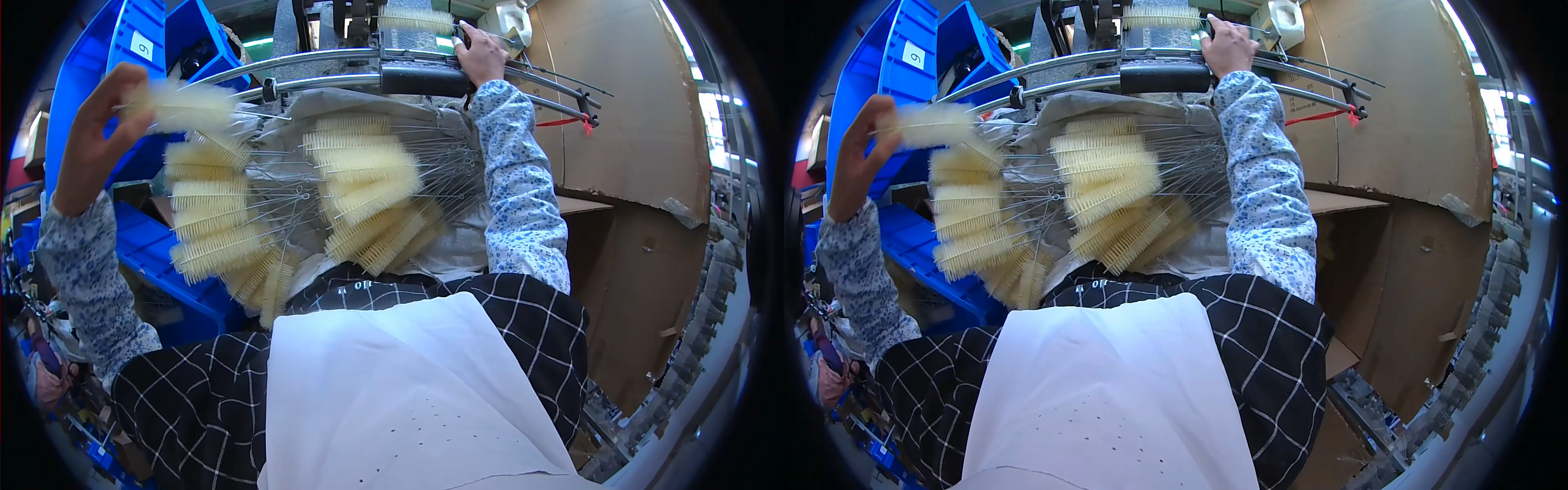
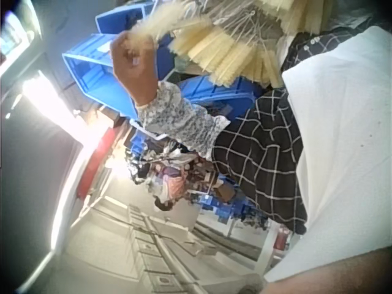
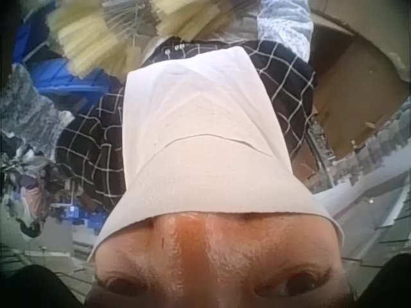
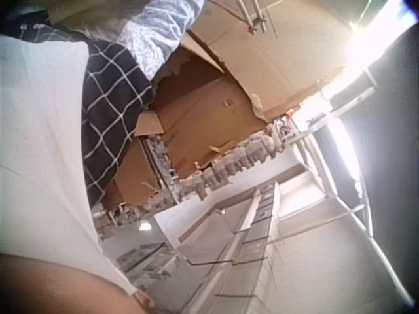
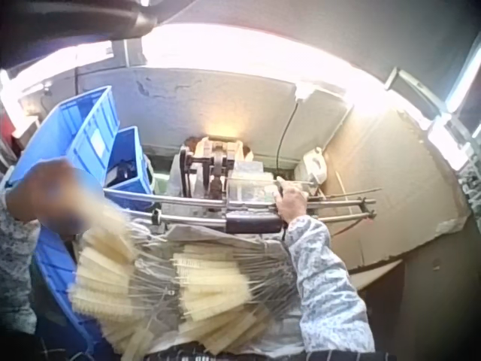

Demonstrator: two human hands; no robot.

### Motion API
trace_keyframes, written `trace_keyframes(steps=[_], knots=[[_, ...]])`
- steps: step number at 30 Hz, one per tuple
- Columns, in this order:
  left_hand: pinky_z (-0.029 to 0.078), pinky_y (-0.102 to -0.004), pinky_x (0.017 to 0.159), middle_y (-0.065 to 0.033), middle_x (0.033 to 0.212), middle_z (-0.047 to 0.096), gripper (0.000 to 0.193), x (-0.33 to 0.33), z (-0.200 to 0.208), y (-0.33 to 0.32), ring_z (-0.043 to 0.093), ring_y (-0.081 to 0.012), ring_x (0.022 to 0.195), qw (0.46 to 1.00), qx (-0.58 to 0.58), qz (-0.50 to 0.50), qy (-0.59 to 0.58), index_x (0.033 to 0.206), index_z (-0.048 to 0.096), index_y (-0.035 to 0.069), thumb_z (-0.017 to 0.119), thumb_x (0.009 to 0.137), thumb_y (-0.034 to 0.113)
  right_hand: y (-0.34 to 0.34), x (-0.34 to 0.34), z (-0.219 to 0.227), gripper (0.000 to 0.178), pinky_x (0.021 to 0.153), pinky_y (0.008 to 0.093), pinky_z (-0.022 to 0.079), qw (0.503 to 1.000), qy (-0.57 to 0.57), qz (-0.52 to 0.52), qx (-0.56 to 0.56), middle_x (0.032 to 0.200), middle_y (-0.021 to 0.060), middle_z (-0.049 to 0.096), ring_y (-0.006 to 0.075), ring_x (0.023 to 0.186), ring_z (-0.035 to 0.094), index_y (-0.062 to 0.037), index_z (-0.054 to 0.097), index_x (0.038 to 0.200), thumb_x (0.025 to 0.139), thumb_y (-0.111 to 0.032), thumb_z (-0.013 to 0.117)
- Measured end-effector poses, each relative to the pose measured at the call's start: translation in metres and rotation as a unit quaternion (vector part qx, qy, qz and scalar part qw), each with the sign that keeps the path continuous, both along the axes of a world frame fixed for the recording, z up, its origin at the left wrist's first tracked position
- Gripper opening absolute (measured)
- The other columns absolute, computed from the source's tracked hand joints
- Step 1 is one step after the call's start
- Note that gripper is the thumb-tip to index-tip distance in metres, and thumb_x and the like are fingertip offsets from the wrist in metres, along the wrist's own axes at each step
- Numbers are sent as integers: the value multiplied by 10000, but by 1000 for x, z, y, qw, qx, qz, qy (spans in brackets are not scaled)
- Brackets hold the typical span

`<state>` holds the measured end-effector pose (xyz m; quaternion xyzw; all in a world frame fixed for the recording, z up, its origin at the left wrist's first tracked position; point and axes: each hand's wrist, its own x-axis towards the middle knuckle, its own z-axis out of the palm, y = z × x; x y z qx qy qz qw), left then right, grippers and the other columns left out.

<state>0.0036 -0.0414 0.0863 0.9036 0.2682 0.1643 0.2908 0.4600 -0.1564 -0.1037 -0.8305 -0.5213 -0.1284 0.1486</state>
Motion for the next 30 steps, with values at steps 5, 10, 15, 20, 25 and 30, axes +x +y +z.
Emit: trace_keyframes(steps=[5, 10, 15, 20, 25, 30], knots=[[388, -213, 626, -28, 909, 504, 373, -31, 17, -3, 472, -73, 743, 995, -62, 69, -18, 1109, 446, 48, 554, 760, 126, 11, -12, -2, 332, 794, 413, 390, 999, 49, 18, 13, 985, 68, 557, 242, 943, 507, -127, 544, 1048, 729, -219, 533], [398, -216, 647, -49, 945, 502, 373, -55, 29, 0, 490, -85, 769, 994, -48, 92, -13, 1127, 428, 53, 528, 777, 135, 22, -35, 0, 335, 779, 425, 394, 998, 51, 29, 0, 969, 66, 562, 234, 940, 508, -112, 542, 1047, 718, -173, 520], [410, -228, 711, -71, 1009, 490, 390, -64, 32, 1, 512, -110, 849, 991, -57, 117, -12, 1139, 422, 58, 528, 774, 145, 35, -66, 1, 218, 750, 431, 392, 998, 49, 22, 13, 937, 68, 569, 241, 915, 515, -79, 570, 915, 724, -158, 500], [407, -227, 715, -66, 973, 505, 376, -58, 30, -3, 513, -108, 842, 993, -38, 108, -38, 1125, 437, 56, 530, 772, 146, 60, -120, 12, 210, 761, 406, 385, 998, 54, 13, -24, 968, 52, 560, 216, 933, 509, -68, 564, 929, 757, -138, 464], [398, -216, 690, -50, 913, 520, 376, -17, 36, 4, 504, -93, 813, 997, -19, 59, -38, 1119, 447, 55, 538, 765, 143, 65, -127, 25, 235, 777, 405, 383, 997, 62, 17, -50, 994, 53, 549, 209, 953, 501, -66, 541, 987, 784, -129, 439], [394, -222, 690, -44, 904, 521, 367, -19, 33, 2, 496, -94, 796, 996, -3, 62, -65, 1108, 453, 52, 539, 761, 132, 50, -90, 17, 231, 772, 416, 414, 998, 62, 21, -19, 931, 81, 568, 275, 900, 531, -85, 565, 928, 729, -179, 492]])
